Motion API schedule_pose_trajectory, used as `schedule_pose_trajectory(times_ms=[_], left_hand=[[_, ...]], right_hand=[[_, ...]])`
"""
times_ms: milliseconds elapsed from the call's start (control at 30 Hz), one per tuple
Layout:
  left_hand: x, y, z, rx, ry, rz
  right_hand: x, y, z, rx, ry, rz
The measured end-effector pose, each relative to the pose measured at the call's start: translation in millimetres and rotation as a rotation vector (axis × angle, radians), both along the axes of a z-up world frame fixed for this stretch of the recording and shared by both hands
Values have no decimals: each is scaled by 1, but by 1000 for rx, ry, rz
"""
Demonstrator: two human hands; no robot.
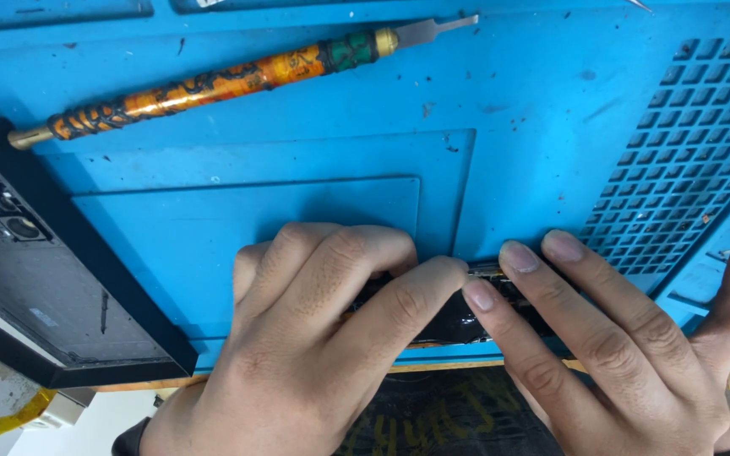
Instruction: The person uses a tool to remove a component from an open smartphone, applies a tool to the internal edge, and then picks up the fully assembled phone.
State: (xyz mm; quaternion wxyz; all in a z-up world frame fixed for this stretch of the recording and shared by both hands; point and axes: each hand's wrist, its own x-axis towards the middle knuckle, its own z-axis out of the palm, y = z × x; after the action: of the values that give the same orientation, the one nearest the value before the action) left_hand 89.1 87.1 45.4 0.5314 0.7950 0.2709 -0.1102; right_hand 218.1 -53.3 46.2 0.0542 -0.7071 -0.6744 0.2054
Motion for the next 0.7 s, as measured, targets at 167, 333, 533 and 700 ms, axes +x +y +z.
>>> schedule_pose_trajectory(times_ms=[167, 333, 533, 700], left_hand=[[-1, 0, 1, 21, -19, 13], [-7, -6, -4, 55, -62, 24], [-14, -10, -6, 84, -79, 13], [-13, -6, -7, 62, -81, -4]], right_hand=[[-5, -1, -3, 45, -18, -11], [-10, -2, -2, 78, -52, -9], [-14, 2, 6, 20, -63, -14], [-13, 3, 5, -12, -50, -5]])
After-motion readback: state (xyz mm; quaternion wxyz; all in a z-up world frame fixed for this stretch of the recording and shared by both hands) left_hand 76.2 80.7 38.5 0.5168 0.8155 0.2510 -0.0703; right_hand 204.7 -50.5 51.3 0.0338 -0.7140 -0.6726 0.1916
